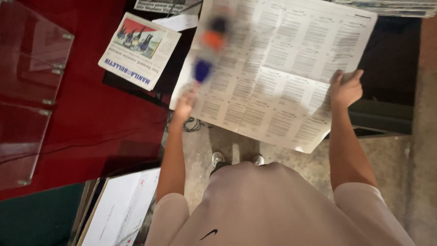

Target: Dusting pages of a newspaper with a feather duster.

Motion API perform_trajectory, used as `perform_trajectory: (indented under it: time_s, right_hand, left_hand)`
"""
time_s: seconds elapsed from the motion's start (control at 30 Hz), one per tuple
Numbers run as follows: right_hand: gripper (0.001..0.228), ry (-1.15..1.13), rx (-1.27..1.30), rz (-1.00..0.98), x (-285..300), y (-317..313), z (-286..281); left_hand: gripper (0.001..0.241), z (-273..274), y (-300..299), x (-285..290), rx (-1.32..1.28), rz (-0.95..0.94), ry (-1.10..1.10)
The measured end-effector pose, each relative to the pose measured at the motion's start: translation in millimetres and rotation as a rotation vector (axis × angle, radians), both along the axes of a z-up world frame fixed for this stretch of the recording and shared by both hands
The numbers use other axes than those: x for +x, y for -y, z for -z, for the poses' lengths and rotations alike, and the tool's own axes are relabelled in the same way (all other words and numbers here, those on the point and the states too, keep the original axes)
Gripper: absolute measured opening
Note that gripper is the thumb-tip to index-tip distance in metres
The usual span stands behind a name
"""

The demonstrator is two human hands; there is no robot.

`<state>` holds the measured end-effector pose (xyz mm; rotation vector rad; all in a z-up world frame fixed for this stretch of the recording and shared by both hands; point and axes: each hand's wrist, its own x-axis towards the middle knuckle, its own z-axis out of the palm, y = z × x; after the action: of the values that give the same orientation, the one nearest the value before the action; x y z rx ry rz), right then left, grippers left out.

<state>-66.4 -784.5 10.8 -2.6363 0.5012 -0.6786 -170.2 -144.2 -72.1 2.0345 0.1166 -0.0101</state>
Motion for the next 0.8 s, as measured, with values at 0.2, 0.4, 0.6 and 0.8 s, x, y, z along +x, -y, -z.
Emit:
perform_trajectory:
  time_s: [0.2, 0.4, 0.6, 0.8]
  right_hand:
    - [0.046, 0.011, -0.011, -0.009, -4, -4, -10]
    - [0.041, 0.056, 0.004, -0.027, -3, -3, -3]
    - [0.049, -0.029, 0.087, -0.018, 3, 8, 3]
    - [0.080, 0.210, -0.047, -0.139, -21, -19, -37]
  left_hand:
    - [0.053, -102, 70, -84, 0.343, -0.101, 0.073]
    - [0.040, -6, 25, -110, 0.325, -0.562, 0.114]
    - [0.037, -35, 51, -118, 0.499, -0.356, 0.024]
    - [0.035, -23, 25, -78, 0.147, -0.615, 0.177]
